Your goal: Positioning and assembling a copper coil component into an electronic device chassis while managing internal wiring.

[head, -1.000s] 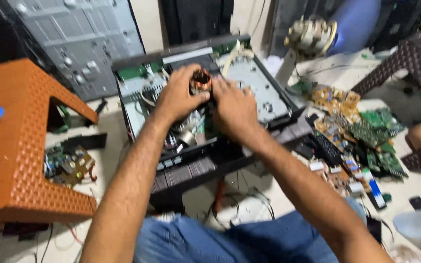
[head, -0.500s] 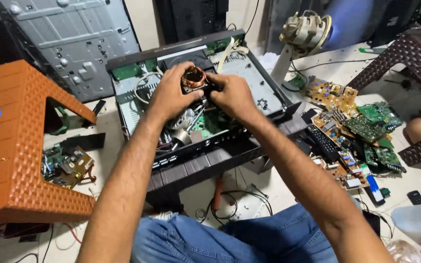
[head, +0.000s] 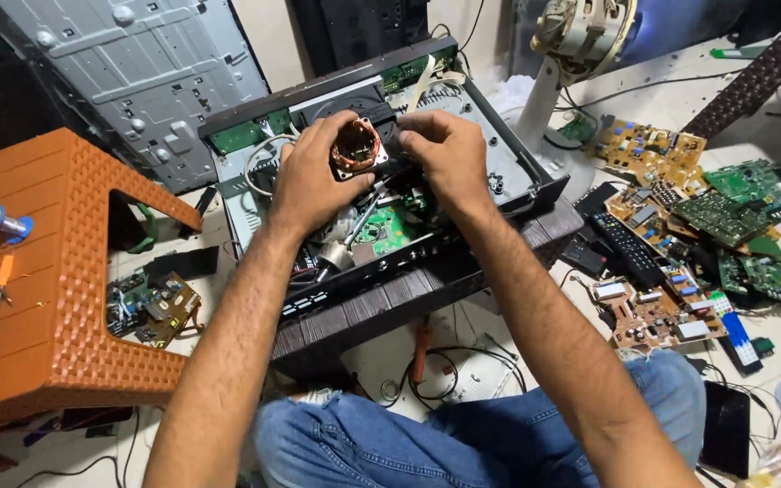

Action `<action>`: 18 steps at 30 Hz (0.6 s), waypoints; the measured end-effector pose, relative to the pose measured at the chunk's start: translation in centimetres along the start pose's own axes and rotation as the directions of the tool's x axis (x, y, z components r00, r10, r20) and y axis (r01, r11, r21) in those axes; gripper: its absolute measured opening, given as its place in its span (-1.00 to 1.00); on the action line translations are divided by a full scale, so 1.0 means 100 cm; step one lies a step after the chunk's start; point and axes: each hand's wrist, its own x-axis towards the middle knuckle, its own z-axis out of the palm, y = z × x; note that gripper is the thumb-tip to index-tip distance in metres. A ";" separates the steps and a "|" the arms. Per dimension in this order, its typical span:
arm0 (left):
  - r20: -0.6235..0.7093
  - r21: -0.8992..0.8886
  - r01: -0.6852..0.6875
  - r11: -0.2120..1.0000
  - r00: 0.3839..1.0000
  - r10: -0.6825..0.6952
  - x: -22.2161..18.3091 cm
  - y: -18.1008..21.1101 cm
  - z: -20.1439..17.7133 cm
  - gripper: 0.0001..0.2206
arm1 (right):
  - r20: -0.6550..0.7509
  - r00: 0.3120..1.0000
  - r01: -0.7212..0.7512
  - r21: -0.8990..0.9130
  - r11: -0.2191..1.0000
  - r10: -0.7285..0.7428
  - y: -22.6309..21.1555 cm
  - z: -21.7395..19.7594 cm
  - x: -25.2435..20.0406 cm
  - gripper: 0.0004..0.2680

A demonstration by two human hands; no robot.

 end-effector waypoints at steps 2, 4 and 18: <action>0.004 0.000 -0.002 1.000 1.000 0.002 -0.001 0.004 -0.002 -0.30 | 0.000 1.000 0.028 0.082 0.996 -0.028 -0.004 -0.003 -0.005 -0.83; 0.007 -0.002 -0.003 1.000 1.000 0.003 -0.002 0.008 -0.002 -0.30 | -0.003 0.998 0.056 0.161 0.985 -0.057 -0.005 -0.006 -0.008 -0.83; -0.080 -0.044 -0.094 0.995 0.993 0.090 -0.001 0.013 0.002 -0.68 | -0.070 0.995 0.090 0.307 0.947 -0.072 0.005 -0.005 -0.004 -0.85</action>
